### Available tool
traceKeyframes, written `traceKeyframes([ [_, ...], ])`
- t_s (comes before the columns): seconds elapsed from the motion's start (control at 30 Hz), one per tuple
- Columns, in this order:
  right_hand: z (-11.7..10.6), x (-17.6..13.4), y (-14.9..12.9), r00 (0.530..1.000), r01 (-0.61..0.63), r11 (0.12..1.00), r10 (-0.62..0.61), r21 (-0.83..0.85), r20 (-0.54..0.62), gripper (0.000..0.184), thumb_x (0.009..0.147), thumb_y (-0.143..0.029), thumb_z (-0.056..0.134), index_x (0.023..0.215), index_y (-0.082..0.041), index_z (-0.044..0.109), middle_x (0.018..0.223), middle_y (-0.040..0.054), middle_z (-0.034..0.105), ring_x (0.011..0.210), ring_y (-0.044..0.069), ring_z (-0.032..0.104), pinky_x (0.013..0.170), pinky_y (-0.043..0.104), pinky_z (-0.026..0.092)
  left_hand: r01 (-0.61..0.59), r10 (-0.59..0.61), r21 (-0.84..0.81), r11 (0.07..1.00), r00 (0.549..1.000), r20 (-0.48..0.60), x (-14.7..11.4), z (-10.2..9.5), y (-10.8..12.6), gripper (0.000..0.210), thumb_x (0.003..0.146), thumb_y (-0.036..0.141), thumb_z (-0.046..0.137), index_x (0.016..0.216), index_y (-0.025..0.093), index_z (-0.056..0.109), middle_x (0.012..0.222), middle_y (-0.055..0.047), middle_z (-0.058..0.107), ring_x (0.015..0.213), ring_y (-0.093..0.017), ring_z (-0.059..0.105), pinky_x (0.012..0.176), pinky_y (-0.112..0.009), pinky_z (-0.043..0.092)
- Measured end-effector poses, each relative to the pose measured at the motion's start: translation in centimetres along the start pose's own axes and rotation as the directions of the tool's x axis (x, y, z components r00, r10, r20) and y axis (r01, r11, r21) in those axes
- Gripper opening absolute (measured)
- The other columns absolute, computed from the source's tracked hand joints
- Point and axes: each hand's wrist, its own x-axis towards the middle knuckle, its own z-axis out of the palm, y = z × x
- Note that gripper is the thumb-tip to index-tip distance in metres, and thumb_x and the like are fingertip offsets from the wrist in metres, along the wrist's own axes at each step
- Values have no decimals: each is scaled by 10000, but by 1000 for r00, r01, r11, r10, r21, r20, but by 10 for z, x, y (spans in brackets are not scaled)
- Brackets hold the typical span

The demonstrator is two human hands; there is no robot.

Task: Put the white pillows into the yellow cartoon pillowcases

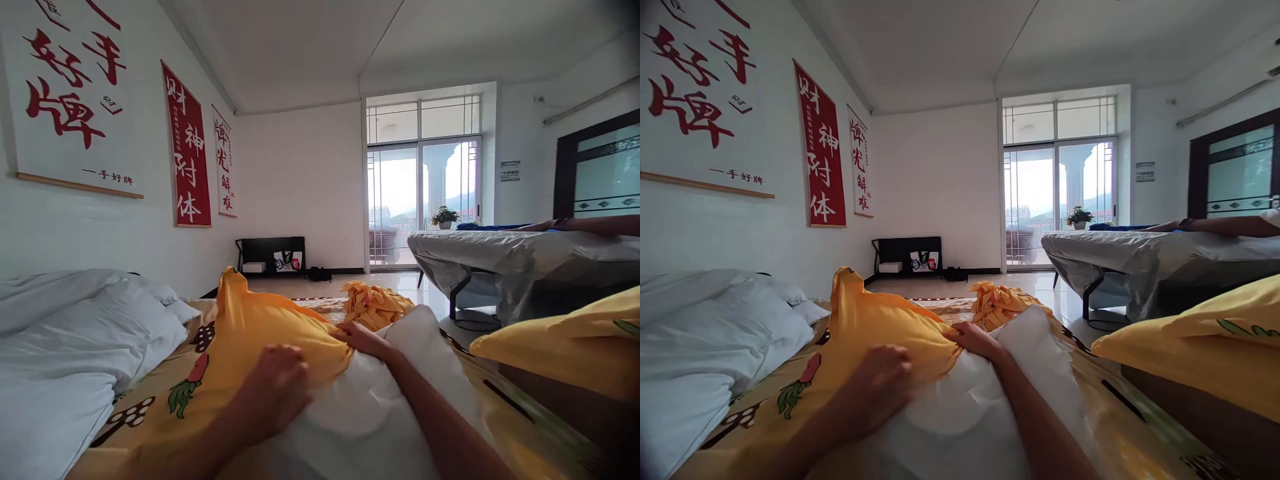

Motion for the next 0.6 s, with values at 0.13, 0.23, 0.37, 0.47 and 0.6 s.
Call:
traceKeyframes([
  [0.13,-30,-2,-20,991,-34,998,26,-58,-131,374,869,-488,505,685,-183,622,666,-4,594,654,137,507,573,240,328,591,-612,-241,770,576,-542,-25,-37,-88,431,806,462,541,1124,174,500,1154,-147,572,1138,-302,509,983,-450,390],
  [0.23,-45,1,-48,979,-49,986,15,-162,-204,406,901,-434,468,607,-192,608,629,8,587,637,139,503,585,256,305,701,-880,-554,450,452,-143,-22,-36,-139,597,679,624,599,999,121,578,983,-152,652,964,-339,604,787,-425,496],
  [0.37,-75,4,-77,970,-29,949,-50,-315,-239,454,930,-434,424,590,-207,622,648,28,620,648,152,529,599,273,303,657,-882,-650,382,469,-45,-8,-27,-154,586,693,654,580,959,133,613,937,-130,688,917,-298,635,755,-357,500],
  [0.47,-101,-3,-80,953,-33,914,-94,-404,-290,450,932,-445,409,612,-224,633,713,26,641,681,164,550,612,282,309,487,-863,-773,405,484,-147,-3,-21,-144,580,738,673,518,1028,176,596,949,-74,687,925,-246,624,735,-300,492],
  [0.6,-114,-29,-46,960,-33,889,-98,-456,-260,452,927,-462,395,613,-233,625,728,33,631,690,177,553,639,297,337,455,-878,-788,414,427,-215,-7,-3,-122,537,659,729,524,632,193,511,561,3,521,594,-181,508,511,-264,376],
])
